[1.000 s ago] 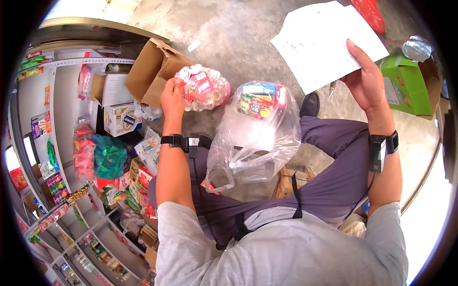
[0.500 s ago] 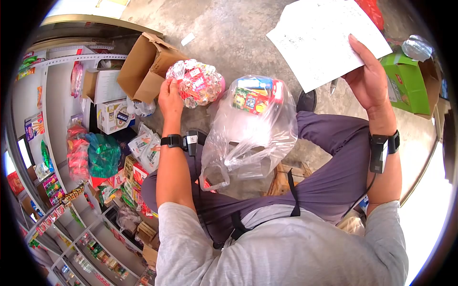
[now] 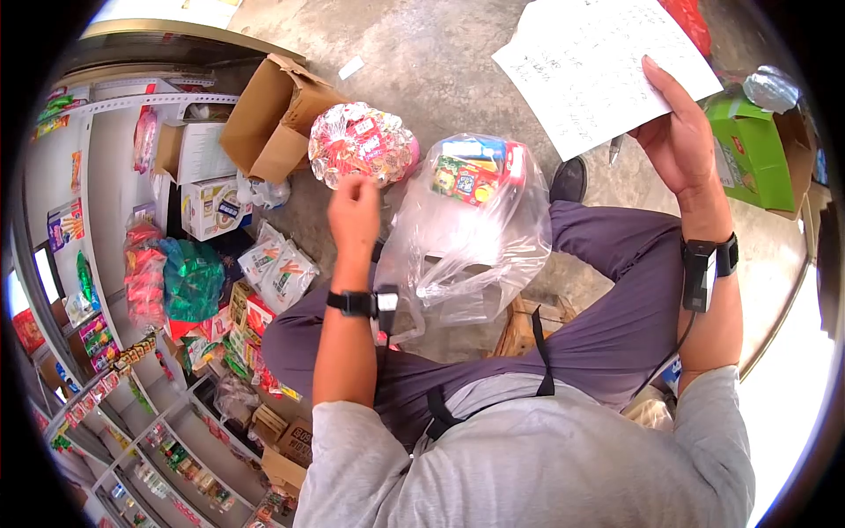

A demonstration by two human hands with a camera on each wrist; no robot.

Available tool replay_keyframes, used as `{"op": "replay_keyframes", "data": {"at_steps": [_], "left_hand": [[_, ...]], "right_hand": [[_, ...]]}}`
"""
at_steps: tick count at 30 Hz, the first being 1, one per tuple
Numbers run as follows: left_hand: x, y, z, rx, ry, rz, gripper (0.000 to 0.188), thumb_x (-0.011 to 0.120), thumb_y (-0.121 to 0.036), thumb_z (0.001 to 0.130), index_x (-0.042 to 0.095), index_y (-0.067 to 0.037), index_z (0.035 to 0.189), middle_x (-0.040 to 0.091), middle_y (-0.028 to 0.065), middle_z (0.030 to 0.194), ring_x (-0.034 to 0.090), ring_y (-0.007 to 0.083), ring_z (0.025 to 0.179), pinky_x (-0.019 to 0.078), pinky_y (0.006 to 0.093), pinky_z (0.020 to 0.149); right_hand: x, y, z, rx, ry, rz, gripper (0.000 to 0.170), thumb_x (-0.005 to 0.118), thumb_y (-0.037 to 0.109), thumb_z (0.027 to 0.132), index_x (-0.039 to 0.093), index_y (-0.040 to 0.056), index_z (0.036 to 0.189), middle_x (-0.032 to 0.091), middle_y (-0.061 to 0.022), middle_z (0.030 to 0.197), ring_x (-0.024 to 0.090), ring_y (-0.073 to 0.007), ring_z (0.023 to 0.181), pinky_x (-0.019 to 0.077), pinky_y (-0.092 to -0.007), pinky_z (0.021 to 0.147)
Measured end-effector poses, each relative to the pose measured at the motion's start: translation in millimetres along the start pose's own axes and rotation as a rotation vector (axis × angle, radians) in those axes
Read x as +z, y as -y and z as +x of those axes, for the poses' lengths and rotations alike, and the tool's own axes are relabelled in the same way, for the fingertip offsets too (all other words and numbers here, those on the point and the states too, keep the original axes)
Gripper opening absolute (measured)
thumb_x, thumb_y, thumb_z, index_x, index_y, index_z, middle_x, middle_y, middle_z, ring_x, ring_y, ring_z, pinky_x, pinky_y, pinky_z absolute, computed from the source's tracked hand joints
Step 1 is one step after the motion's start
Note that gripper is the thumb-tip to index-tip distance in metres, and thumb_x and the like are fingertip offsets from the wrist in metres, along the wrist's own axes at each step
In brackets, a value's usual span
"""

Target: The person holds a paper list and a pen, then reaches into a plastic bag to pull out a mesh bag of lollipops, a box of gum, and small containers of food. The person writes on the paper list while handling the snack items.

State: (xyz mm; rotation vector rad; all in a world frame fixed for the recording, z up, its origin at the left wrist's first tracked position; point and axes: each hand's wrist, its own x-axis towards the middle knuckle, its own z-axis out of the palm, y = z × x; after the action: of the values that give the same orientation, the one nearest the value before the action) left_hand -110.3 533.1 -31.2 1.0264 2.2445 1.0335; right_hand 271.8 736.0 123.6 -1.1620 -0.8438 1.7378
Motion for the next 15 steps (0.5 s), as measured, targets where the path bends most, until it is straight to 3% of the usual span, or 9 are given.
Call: {"op": "replay_keyframes", "data": {"at_steps": [1,2,4,6,9,10,12,15], "left_hand": [[2,-23,-20,-0.095,0.155,-0.009,0.018,0.067,-0.018,0.092,0.069,-0.001,0.088,0.068,0.0078,0.076,0.059,0.0128,0.07,0.0495,0.0309,0.068],[-2,-46,-34,-0.193,0.36,0.195,0.033,0.068,-0.034,0.093,0.072,-0.001,0.088,0.071,0.0139,0.08,0.067,0.0199,0.074,0.0523,0.0353,0.071],[3,-63,-63,-0.136,0.632,0.559,0.056,0.064,-0.058,0.092,0.075,-0.003,0.09,0.072,0.015,0.078,0.069,0.0306,0.074,0.053,0.0412,0.072],[5,-82,-86,-0.197,0.939,0.771,0.069,0.061,-0.07,0.086,0.075,-0.004,0.102,0.074,0.022,0.095,0.07,0.0421,0.093,0.0534,0.0479,0.083],[6,-77,-122,-0.086,0.97,0.863,0.072,0.064,-0.07,0.084,0.072,-0.004,0.112,0.074,0.0217,0.104,0.069,0.0409,0.1,0.0537,0.0478,0.086],[5,-79,-127,-0.094,0.998,0.87,0.074,0.066,-0.068,0.084,0.068,-0.004,0.12,0.072,0.0218,0.11,0.068,0.0407,0.105,0.0536,0.0486,0.088],[4,-65,-142,-0.039,0.989,0.808,0.067,0.066,-0.063,0.086,0.069,-0.004,0.118,0.073,0.0218,0.108,0.068,0.041,0.104,0.0533,0.0494,0.088],[10,-62,-161,-0.002,0.966,0.73,0.054,0.065,-0.053,0.09,0.069,-0.004,0.112,0.072,0.0221,0.104,0.068,0.0417,0.101,0.0523,0.0511,0.088]], "right_hand": [[1,0,0,0.002,0.01,0.009,0.035,0.062,0.033,0.102,0.064,0.0044,0.121,0.074,-0.0058,0.099,0.068,-0.0127,0.08,0.0529,-0.0292,0.07],[1,0,0,0.003,0.02,0.017,0.034,0.061,0.033,0.102,0.064,0.0049,0.121,0.073,-0.0053,0.098,0.068,-0.0126,0.079,0.0526,-0.0295,0.07],[2,0,-1,0.013,0.046,0.032,0.033,0.061,0.033,0.102,0.064,0.0057,0.12,0.073,-0.0043,0.097,0.067,-0.0125,0.079,0.0522,-0.0303,0.071],[2,2,-2,0.03,0.083,0.05,0.032,0.06,0.033,0.103,0.064,0.0065,0.119,0.073,-0.0034,0.096,0.066,-0.0126,0.08,0.0521,-0.0312,0.072],[3,2,-1,0.044,0.078,0.124,0.03,0.06,0.033,0.103,0.065,0.0069,0.117,0.072,-0.0029,0.094,0.066,-0.013,0.08,0.0519,-0.0322,0.072],[-4,-1,4,0.063,0.141,0.122,0.034,0.06,0.033,0.103,0.062,0.0064,0.123,0.071,-0.0037,0.103,0.067,-0.0137,0.089,0.0518,-0.0326,0.077],[-27,-7,16,0.097,0.269,0.114,0.043,0.06,0.034,0.103,0.056,0.0055,0.136,0.07,-0.0052,0.121,0.068,-0.0151,0.106,0.0514,-0.0334,0.087],[-13,-7,8,0.051,0.195,0.048,0.044,0.06,0.034,0.103,0.056,0.005,0.136,0.069,-0.0063,0.123,0.068,-0.0167,0.107,0.0519,-0.0361,0.091]]}}
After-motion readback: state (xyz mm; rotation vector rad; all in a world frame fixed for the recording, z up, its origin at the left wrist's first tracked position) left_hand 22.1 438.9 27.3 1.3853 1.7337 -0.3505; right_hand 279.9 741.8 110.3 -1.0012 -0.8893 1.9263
